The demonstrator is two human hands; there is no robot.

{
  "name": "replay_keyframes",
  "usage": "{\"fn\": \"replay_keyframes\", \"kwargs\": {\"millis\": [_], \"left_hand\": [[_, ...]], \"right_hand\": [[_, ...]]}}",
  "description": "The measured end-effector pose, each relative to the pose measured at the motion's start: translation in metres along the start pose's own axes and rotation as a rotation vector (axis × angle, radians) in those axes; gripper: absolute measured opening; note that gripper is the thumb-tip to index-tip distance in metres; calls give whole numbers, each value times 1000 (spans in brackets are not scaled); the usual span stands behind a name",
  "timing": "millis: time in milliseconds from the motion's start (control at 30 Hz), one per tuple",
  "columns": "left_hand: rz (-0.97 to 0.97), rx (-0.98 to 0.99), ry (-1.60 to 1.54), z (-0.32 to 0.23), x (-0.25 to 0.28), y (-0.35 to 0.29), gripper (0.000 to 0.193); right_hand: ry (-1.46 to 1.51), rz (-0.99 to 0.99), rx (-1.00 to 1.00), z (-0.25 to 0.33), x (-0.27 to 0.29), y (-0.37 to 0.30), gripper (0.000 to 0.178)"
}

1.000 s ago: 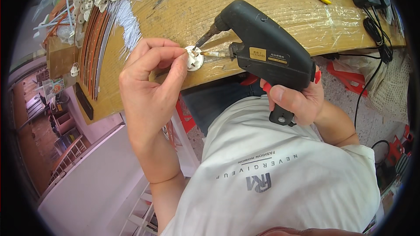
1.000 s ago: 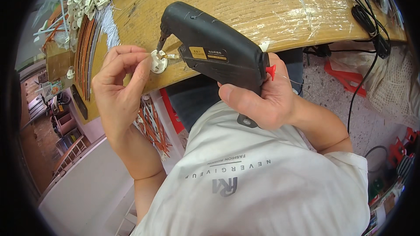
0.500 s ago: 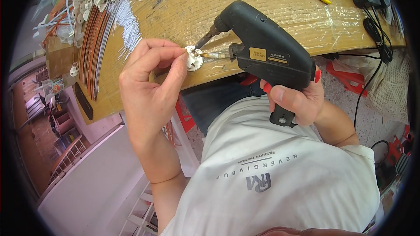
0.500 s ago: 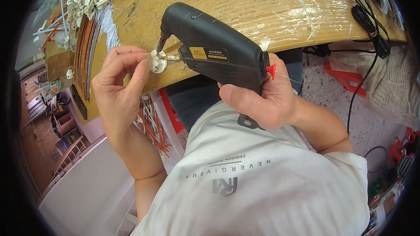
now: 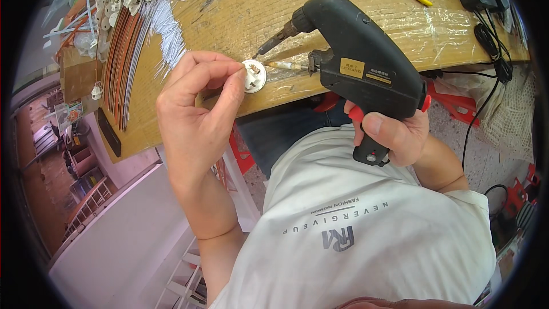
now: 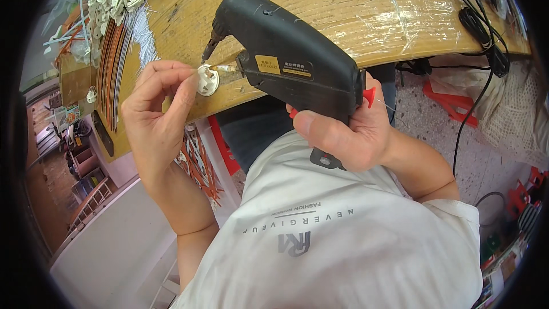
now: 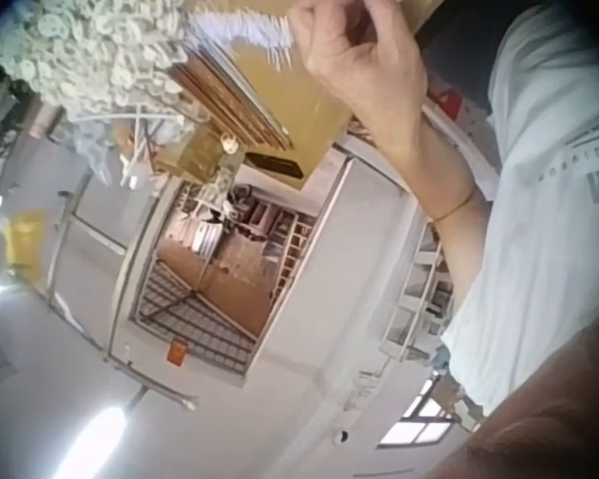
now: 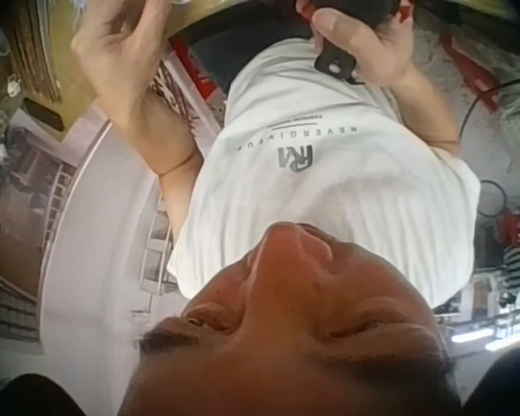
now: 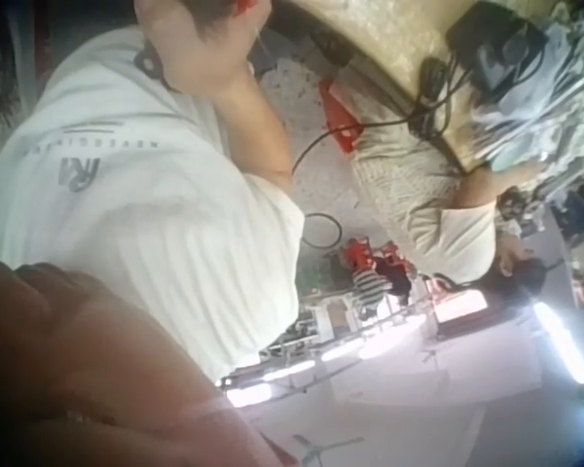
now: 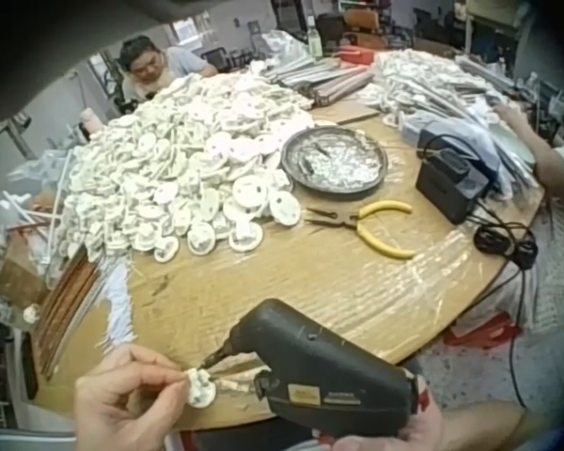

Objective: Assembling small white plastic components using a hot glue gun at a workstation.

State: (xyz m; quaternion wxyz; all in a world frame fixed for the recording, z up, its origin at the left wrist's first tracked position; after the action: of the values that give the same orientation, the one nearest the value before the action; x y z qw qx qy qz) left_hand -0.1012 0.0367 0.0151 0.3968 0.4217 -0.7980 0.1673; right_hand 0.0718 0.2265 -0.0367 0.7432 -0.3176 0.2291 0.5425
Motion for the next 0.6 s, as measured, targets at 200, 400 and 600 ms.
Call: {"fn": "replay_keyframes", "kwargs": {"millis": [200, 400, 600], "left_hand": [[-2, 5, -12, 1, 0, -4, 8], [15, 15, -22, 4, -4, -2, 7], [23, -25, -11, 1, -2, -1, 3]], "right_hand": [[-212, 174, 112, -5, 14, -5, 46], [-232, 145, 98, -2, 13, -4, 46], [-245, 172, 165, 1, 8, -3, 45]]}}
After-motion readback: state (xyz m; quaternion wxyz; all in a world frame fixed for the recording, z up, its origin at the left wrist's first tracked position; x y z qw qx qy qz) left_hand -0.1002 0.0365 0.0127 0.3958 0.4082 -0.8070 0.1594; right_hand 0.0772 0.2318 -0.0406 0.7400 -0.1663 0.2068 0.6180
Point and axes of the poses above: each hand's wrist, its own y-axis towards the middle knuckle, its own x-axis out of the back of the hand, z = x × y, the point moved 3 cm from there along y, towards the middle knuckle, and after that the axes turned 15 degrees about y, right-handed, at the moved point
